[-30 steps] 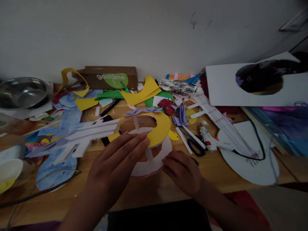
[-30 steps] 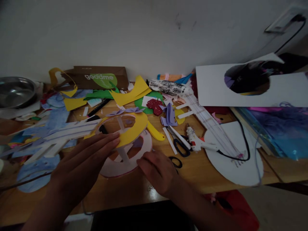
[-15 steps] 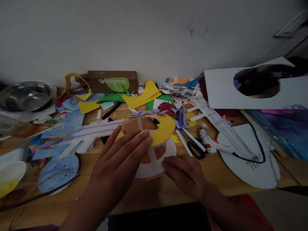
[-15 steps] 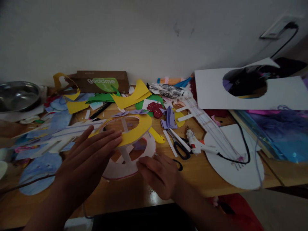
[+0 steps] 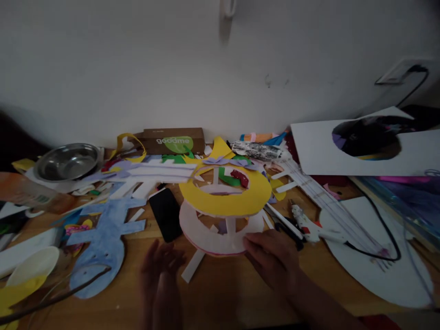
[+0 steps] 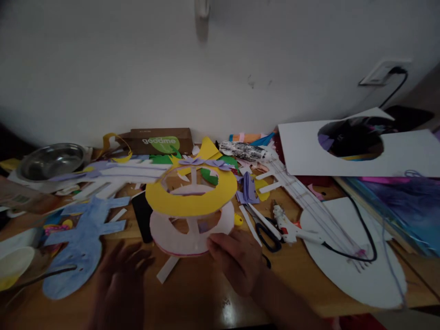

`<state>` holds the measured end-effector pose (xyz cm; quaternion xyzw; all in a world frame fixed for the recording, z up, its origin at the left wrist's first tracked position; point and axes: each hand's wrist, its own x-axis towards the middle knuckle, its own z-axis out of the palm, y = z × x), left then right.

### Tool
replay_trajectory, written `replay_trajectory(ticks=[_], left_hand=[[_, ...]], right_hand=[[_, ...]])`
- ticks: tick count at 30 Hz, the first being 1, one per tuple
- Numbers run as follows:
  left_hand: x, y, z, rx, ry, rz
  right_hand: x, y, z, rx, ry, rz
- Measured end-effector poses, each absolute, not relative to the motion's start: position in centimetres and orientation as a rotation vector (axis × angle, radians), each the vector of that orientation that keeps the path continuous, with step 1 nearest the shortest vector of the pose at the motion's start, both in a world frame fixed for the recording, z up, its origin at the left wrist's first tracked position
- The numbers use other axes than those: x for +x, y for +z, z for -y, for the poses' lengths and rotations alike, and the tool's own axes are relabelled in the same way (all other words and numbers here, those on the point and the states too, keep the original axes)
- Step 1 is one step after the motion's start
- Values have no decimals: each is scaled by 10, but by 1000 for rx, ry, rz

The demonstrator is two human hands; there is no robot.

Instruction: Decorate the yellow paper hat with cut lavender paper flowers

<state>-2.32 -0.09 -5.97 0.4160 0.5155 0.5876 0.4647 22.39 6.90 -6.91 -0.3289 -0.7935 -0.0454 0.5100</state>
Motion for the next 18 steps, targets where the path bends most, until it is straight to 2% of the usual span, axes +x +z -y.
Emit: replay_trajectory(ticks=[4, 9, 18], left_hand=[[7, -61, -16, 358, 1415, -1073], [6, -45, -22, 234, 1417, -984], [2, -4, -43, 160, 1200, -1115]], right_hand=[[210, -65, -71, -756, -143, 1870], [202, -69, -69, -753, 29, 1907], [199, -68, -77, -666, -72, 2012]])
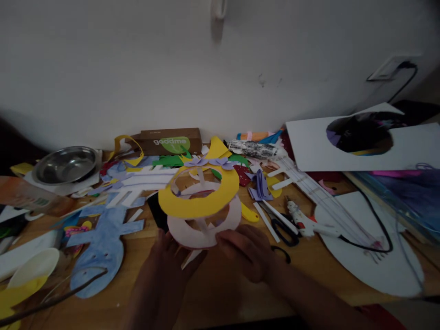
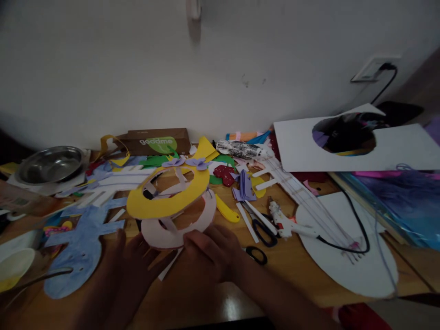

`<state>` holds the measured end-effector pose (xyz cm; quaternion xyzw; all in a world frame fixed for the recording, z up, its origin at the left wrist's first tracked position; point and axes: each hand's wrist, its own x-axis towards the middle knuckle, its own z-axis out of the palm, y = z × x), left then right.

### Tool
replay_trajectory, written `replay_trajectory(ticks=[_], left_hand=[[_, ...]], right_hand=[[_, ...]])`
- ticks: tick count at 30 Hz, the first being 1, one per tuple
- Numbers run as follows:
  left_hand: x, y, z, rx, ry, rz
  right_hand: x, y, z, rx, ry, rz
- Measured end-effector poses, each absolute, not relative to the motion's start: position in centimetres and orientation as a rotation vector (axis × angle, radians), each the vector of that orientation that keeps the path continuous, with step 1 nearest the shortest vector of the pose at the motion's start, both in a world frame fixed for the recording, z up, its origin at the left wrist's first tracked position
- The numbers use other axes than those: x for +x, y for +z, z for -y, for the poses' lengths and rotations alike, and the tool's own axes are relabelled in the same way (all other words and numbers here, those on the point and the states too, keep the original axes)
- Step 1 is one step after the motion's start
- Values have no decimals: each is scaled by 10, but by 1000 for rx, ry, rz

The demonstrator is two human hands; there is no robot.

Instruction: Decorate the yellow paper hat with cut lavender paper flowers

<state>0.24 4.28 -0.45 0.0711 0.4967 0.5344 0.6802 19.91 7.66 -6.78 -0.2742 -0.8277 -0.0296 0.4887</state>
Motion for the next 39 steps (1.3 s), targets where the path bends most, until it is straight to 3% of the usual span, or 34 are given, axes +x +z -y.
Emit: replay_trajectory(ticks=[12, 19, 25, 39], left_hand=[[15, -8, -47, 285, 1276, -1071], [13, -1, -52, 260, 1319, -1109], [16, -1, -48, 282, 1310, -1069], [15, -7, -48, 295, 1294, -994]], right_hand=[[199, -60, -82, -662, -217, 2017], [208, -14, -72, -810, -454, 1993], [195, 17, -91, -818, -338, 2215], [194, 9, -95, -764, -154, 2207]])
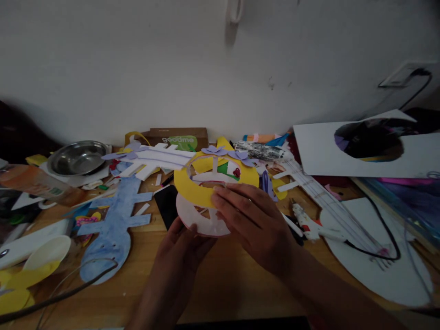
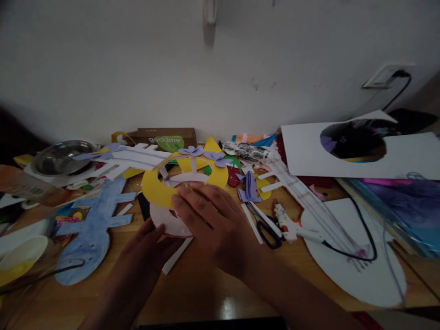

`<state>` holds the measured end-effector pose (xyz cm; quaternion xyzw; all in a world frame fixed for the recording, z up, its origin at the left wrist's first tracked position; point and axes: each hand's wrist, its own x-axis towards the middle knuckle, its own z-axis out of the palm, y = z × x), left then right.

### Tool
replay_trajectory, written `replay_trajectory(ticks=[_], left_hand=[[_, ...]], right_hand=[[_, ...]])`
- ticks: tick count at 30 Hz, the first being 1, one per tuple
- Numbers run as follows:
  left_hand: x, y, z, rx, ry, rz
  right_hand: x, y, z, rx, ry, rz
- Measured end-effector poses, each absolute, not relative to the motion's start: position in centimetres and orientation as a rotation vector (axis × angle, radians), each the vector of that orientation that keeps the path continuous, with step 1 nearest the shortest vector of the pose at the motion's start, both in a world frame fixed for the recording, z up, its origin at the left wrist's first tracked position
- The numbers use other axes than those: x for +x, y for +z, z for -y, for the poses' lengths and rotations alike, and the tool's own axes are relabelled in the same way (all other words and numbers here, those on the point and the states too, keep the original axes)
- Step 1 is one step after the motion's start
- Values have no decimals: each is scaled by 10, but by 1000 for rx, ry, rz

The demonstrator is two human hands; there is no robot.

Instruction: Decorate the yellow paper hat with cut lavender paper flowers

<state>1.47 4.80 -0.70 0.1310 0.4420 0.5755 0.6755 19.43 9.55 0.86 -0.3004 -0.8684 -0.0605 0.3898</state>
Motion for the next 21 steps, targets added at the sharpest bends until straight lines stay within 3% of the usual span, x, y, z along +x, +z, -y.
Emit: replay_trajectory(ticks=[21], left_hand=[[13, -9, -54, 247, 1313, -987]], right_hand=[[193, 5, -100, -783, -109, 2218]])
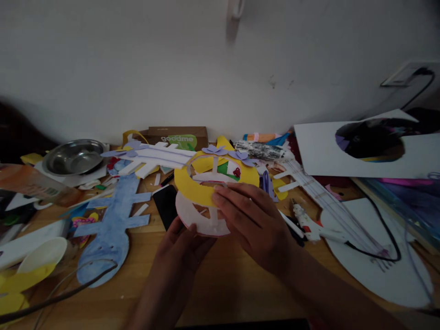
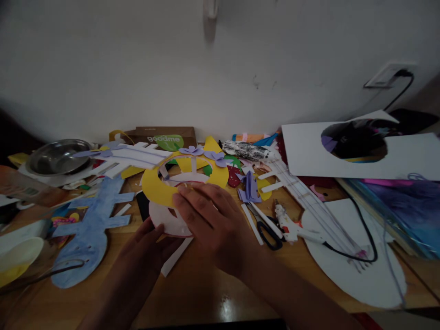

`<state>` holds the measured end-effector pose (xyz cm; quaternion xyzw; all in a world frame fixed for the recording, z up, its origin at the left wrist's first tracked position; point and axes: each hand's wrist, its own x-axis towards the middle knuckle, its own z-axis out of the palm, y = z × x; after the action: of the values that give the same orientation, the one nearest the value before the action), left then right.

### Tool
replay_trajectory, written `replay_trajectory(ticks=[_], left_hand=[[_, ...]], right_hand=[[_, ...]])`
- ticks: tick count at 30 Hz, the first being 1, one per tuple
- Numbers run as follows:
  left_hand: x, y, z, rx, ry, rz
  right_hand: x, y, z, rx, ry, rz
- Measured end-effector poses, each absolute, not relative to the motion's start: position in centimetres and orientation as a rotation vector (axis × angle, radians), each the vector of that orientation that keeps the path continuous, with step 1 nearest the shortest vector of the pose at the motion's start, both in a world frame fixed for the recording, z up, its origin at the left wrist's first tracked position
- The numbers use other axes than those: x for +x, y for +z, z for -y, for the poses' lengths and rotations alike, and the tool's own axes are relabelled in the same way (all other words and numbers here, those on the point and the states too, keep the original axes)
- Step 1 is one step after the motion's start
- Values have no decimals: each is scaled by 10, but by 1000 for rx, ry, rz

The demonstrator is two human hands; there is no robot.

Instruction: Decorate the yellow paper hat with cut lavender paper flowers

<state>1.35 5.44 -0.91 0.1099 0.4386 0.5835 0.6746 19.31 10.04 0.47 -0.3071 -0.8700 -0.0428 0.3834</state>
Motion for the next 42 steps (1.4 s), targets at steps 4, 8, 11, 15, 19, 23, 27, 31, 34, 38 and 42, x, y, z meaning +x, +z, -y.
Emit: replay_trajectory(ticks=[4, 8, 11, 15, 19, 23, 27, 31, 34, 38, 42], left_hand=[[14, -6, -56, 239, 1317, -999], [14, -5, -57, 232, 1314, -981], [14, -5, -57, 237, 1310, -979], [14, -7, -57, 246, 1293, -1007], [13, -8, -57, 254, 1281, -1022], [13, -5, -58, 292, 1271, -1026], [14, -1, -59, 300, 1283, -1038], [15, -1, -59, 285, 1293, -1023], [16, -1, -60, 277, 1299, -1018], [15, -2, -59, 276, 1305, -1024], [14, -5, -59, 301, 1303, -1018]], right_hand=[[192, 6, -102, -781, -114, 2220], [192, 6, -103, -782, -116, 2209], [192, 7, -103, -785, -109, 2201], [192, 7, -103, -795, -108, 2213], [193, 8, -102, -798, -105, 2202], [195, 8, -100, -815, -97, 2201], [195, 6, -100, -824, -109, 2189], [195, 5, -101, -825, -111, 2179], [195, 6, -100, -828, -114, 2195], [194, 7, -100, -818, -123, 2189], [193, 6, -102, -826, -126, 2193]])
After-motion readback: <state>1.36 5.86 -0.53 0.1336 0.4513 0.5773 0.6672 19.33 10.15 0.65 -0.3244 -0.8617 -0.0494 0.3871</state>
